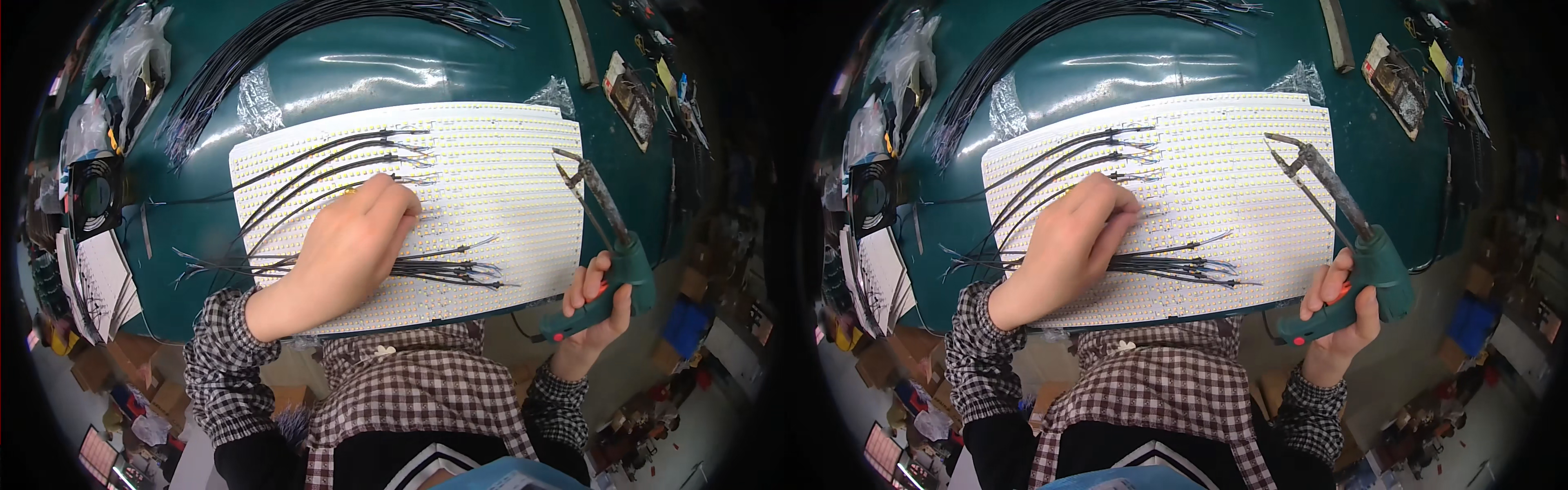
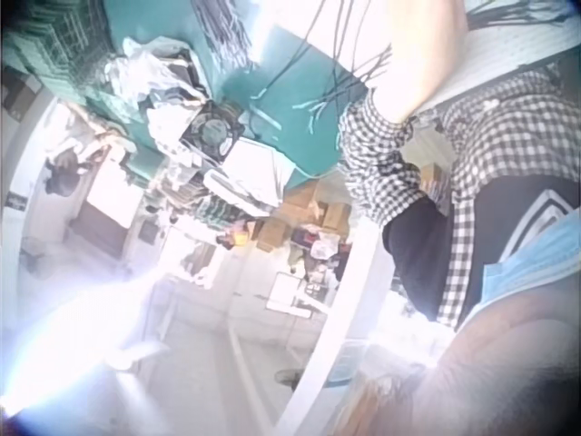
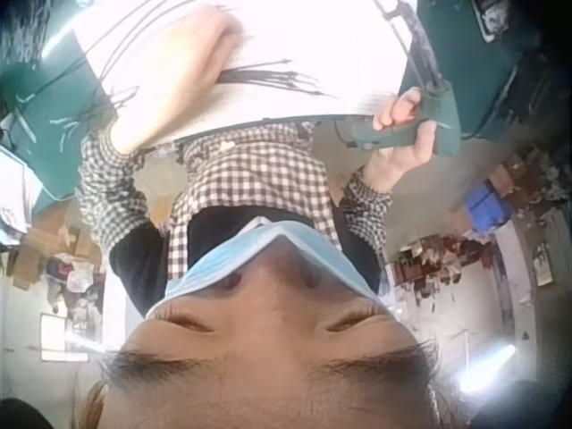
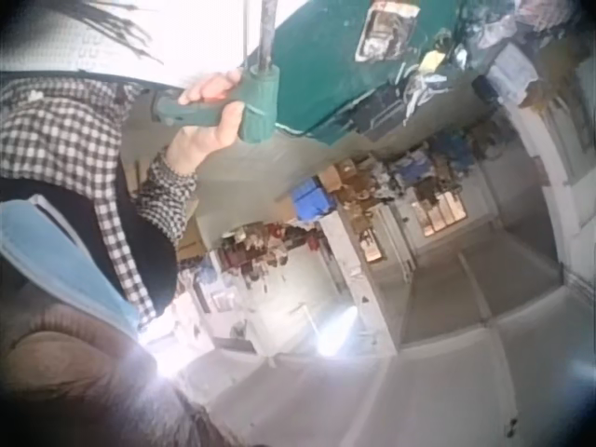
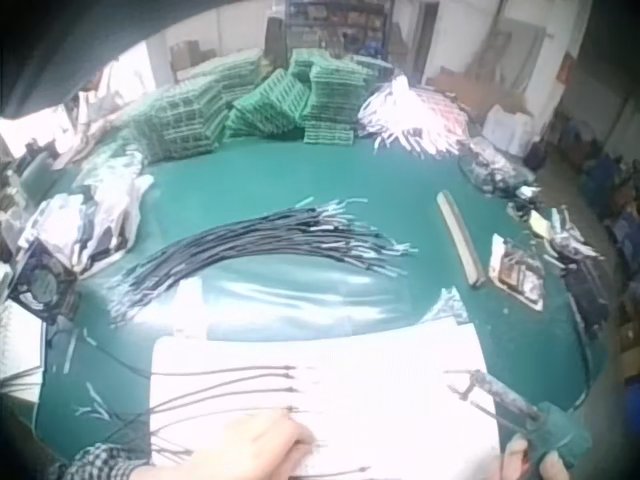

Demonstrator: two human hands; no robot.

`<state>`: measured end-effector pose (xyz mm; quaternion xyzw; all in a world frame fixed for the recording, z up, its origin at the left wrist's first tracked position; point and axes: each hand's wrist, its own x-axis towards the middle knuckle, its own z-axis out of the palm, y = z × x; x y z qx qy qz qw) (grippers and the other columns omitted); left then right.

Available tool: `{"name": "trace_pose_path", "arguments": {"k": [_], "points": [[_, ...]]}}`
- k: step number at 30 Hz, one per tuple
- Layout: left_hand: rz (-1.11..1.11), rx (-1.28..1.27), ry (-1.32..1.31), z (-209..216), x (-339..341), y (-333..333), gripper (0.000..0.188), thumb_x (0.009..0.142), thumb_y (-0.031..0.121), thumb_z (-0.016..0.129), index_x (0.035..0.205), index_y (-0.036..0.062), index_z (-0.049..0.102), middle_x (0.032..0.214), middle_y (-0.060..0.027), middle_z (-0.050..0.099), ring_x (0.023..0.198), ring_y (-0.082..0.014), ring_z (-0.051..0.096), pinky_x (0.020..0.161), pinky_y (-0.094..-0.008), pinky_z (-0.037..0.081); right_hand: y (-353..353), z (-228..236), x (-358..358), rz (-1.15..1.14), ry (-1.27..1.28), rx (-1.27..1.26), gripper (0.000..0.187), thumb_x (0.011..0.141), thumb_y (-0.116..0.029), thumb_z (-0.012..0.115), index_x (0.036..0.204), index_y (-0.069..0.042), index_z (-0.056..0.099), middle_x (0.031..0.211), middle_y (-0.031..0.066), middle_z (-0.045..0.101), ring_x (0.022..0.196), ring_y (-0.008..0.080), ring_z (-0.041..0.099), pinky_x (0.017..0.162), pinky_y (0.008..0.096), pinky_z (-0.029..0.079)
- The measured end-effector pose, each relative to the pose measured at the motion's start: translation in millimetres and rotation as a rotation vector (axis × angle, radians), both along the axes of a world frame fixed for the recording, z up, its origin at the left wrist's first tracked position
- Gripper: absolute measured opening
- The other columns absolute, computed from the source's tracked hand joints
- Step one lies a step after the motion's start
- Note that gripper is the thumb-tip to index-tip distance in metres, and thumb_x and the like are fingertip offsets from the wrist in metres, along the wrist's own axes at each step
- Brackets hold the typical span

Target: The person uses a soldering iron to attach black wires to a large white LED panel. They hold the wires in place with one hand while applying heat with the other, working systematically across the panel's surface. The person briefly lifts the panel to inspect the connections before continuing the soldering process.

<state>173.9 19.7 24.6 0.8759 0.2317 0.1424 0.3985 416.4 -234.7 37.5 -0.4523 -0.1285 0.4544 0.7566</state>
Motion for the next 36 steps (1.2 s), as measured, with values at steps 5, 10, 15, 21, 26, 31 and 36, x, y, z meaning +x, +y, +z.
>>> {"name": "trace_pose_path", "arguments": {"k": [5, 10, 15, 21, 26, 31, 36], "points": [[0.044, -0.003, 0.005, 4, 6, 2, 0.011, 0.092, 0.003, 0.069, 0.098, 0.0031, 0.061, 0.088, -0.0141, 0.060, 0.074, -0.0363, 0.064, 0.062, -0.0455, 0.051, 2, 4, -6, 0.034, -0.071, -0.052, 0.060, 0.103, -0.043, 0.065, 0.130, 0.009, 0.053, 0.085, 0.0104, 0.061, 0.071, 0.0205, 0.062, 0.056, 0.0335, 0.060], [0.044, -0.027, -0.005, -5, 9, 6, 0.011, 0.090, 0.001, 0.074, 0.096, 0.0026, 0.064, 0.088, -0.0104, 0.061, 0.066, -0.0255, 0.062, 0.058, -0.0362, 0.049, 4, 7, -9, 0.086, -0.114, -0.077, 0.058, 0.105, -0.042, 0.063, 0.131, 0.009, 0.050, 0.087, 0.0094, 0.056, 0.072, 0.0188, 0.057, 0.054, 0.0305, 0.057], [0.087, -0.150, -0.025, -12, 12, 9, 0.011, 0.086, 0.001, 0.073, 0.092, 0.0031, 0.064, 0.086, -0.0120, 0.061, 0.071, -0.0290, 0.065, 0.061, -0.0384, 0.052, 5, 10, -17, 0.062, -0.118, -0.146, 0.060, 0.103, -0.041, 0.065, 0.130, 0.010, 0.049, 0.087, 0.0109, 0.058, 0.074, 0.0196, 0.059, 0.053, 0.0304, 0.058], [0.086, -0.174, -0.090, -16, 16, 12, 0.012, 0.081, 0.002, 0.074, 0.087, 0.0037, 0.064, 0.085, -0.0118, 0.063, 0.074, -0.0303, 0.067, 0.064, -0.0393, 0.054, 5, 11, -18, 0.097, -0.160, -0.175, 0.061, 0.102, -0.042, 0.066, 0.130, 0.010, 0.050, 0.090, 0.0124, 0.060, 0.077, 0.0213, 0.062, 0.054, 0.0308, 0.058], [0.082, -0.188, -0.032, -18, 17, 14, 0.011, 0.079, 0.002, 0.074, 0.085, 0.0042, 0.065, 0.085, -0.0103, 0.064, 0.075, -0.0283, 0.068, 0.064, -0.0380, 0.054, 3, 11, -20, 0.101, -0.180, -0.213, 0.064, 0.101, -0.043, 0.068, 0.133, 0.010, 0.051, 0.092, 0.0138, 0.062, 0.077, 0.0224, 0.063, 0.053, 0.0310, 0.058], [0.072, -0.333, -0.044, -16, 16, 21, 0.008, 0.080, 0.005, 0.073, 0.086, 0.0052, 0.067, 0.085, -0.0104, 0.064, 0.075, -0.0286, 0.068, 0.065, -0.0383, 0.053, 3, 14, -24, 0.106, -0.189, -0.248, 0.065, 0.097, -0.040, 0.070, 0.134, 0.011, 0.052, 0.094, 0.0156, 0.065, 0.075, 0.0237, 0.067, 0.056, 0.0320, 0.059], [0.051, -0.246, -0.030, -20, 18, 21, 0.007, 0.082, 0.007, 0.072, 0.086, 0.0050, 0.066, 0.085, -0.0105, 0.064, 0.077, -0.0302, 0.068, 0.068, -0.0406, 0.054, 0, 15, -29, 0.176, -0.219, -0.292, 0.063, 0.094, -0.032, 0.073, 0.135, 0.013, 0.054, 0.097, 0.0176, 0.071, 0.076, 0.0251, 0.072, 0.065, 0.0353, 0.061]]}}
